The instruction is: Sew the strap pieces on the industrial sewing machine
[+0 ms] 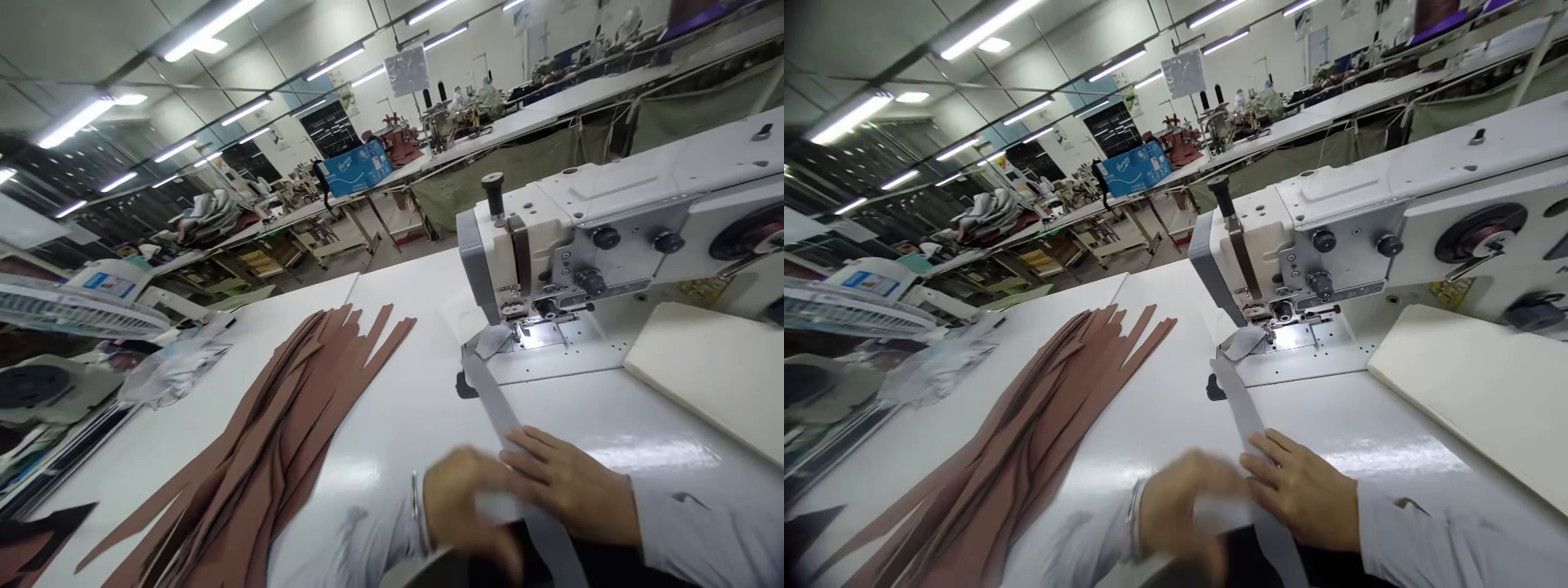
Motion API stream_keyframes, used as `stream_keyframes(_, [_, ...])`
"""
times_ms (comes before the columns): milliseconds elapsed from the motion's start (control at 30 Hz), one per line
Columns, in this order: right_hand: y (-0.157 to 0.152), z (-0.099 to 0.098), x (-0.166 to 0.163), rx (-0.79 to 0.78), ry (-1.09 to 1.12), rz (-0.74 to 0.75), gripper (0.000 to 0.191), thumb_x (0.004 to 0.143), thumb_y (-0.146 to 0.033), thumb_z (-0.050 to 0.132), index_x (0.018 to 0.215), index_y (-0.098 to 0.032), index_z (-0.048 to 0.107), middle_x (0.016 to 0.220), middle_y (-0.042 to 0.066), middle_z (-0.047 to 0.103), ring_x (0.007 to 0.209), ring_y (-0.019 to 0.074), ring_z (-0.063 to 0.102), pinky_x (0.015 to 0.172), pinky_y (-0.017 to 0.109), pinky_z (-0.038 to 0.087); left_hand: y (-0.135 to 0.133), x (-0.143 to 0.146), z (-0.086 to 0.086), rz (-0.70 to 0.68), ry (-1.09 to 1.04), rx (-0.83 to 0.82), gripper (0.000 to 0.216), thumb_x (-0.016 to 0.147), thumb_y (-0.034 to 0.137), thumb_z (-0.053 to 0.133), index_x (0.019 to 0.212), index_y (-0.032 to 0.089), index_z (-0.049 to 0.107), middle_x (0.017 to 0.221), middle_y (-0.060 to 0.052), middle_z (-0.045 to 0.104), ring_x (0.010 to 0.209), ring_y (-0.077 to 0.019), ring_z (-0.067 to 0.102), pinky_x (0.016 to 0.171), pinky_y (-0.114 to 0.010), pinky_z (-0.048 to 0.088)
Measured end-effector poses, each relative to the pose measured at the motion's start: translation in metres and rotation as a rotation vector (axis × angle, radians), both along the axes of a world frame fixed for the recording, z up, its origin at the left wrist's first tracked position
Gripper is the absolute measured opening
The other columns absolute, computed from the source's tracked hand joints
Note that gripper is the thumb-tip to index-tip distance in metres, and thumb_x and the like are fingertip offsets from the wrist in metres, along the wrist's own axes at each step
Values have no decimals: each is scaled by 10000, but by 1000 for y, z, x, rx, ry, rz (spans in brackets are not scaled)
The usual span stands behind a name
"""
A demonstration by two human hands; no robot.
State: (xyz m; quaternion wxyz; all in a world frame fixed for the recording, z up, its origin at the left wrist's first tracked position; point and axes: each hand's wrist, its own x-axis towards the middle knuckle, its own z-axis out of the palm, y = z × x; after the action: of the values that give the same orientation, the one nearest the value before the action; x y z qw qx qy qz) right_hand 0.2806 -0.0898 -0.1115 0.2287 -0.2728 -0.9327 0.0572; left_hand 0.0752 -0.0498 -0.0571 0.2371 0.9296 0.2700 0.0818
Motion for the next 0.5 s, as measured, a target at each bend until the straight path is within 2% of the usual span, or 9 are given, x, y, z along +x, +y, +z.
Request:
stream_keyframes(67, [-13,3,9,22,-13,-56,363,783,-84,459,1134,-118,543,1235,117,531,1270,320,320,1019,507,310,34,13,-6,25,-41,115,361,895,337,435,1214,183,505,1168,-107,603,1118,-239,542,930,-394,469])
stream_keyframes(133, [-23,7,14,35,-27,-91,378,760,-49,443,1113,-127,557,1211,106,553,1256,316,348,1003,505,330,60,31,-21,44,-54,269,393,871,238,448,1252,142,460,1282,-145,516,1230,-264,439,1010,-462,397])
stream_keyframes(200, [-26,10,17,33,-41,-113,392,742,-38,435,1096,-138,569,1203,93,563,1243,307,371,985,489,357,74,49,-39,54,-45,354,414,835,208,496,1233,97,467,1316,-180,471,1275,-299,373,1030,-499,368])
stream_keyframes(300, [-18,9,20,46,-40,-173,430,725,-43,429,1129,-113,558,1242,122,537,1237,298,385,967,461,386,84,66,-60,73,-77,364,430,830,217,518,1221,46,461,1320,-211,454,1296,-312,335,1025,-474,395])
stream_keyframes(367, [-5,6,22,58,-24,-211,453,713,-55,434,1152,-79,544,1264,167,509,1229,299,397,969,457,390,89,71,-64,85,-122,355,426,844,240,508,1226,59,458,1321,-202,455,1294,-296,344,1015,-460,412])
stream_keyframes(500, [24,0,21,93,6,-243,472,665,-34,435,1121,-32,558,1234,217,519,1190,304,445,967,440,408,103,73,-61,156,-165,358,387,817,303,567,1164,134,534,1260,-156,528,1223,-301,437,990,-505,418])
